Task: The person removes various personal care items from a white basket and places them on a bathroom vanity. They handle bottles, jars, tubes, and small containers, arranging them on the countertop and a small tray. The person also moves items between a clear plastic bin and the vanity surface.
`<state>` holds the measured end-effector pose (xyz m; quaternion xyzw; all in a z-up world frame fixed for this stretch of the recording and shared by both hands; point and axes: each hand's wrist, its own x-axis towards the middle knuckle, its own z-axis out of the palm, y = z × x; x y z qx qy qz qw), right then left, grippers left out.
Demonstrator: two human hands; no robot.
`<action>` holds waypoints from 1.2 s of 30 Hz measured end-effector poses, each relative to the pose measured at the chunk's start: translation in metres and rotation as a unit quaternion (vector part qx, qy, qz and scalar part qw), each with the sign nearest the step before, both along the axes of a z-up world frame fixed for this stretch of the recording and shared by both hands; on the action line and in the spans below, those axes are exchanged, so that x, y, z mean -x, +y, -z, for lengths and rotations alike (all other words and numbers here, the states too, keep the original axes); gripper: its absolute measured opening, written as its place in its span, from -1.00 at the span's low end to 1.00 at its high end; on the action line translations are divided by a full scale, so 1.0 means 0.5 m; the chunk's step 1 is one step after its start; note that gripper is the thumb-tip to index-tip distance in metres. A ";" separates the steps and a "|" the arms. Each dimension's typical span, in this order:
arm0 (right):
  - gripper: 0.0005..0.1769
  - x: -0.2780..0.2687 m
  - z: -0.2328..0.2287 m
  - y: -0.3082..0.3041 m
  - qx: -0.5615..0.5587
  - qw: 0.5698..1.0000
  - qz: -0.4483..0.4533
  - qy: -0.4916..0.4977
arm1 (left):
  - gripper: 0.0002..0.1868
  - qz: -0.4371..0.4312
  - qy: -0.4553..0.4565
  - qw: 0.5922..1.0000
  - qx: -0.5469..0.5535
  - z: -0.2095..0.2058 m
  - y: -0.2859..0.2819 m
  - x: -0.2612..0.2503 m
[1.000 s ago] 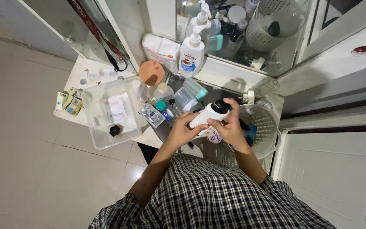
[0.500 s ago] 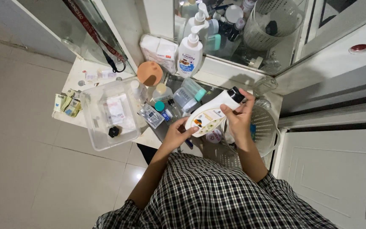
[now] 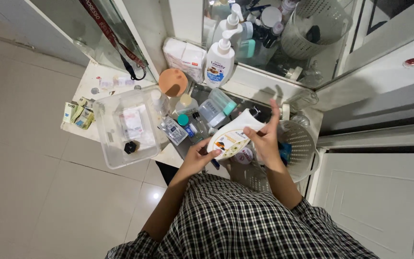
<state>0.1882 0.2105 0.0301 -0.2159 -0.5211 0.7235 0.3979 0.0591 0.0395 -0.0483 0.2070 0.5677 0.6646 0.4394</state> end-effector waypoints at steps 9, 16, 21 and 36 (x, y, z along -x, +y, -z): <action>-0.32 0.000 0.136 -0.007 0.202 0.958 -0.060 -0.193 | -0.44 -0.058 0.202 0.977 0.020 -0.015 -0.012 0.051; -0.48 0.021 0.105 0.021 0.139 0.959 -0.041 -0.243 | -0.44 -0.052 0.229 0.972 0.030 -0.053 0.015 0.058; -0.55 0.050 0.068 0.129 -0.172 0.918 0.064 -0.351 | -0.23 0.031 0.307 0.951 0.036 -0.033 0.089 0.102; -0.48 0.195 0.219 0.317 -0.198 0.933 0.086 -0.287 | -0.31 0.134 0.463 0.860 0.167 0.232 0.205 0.137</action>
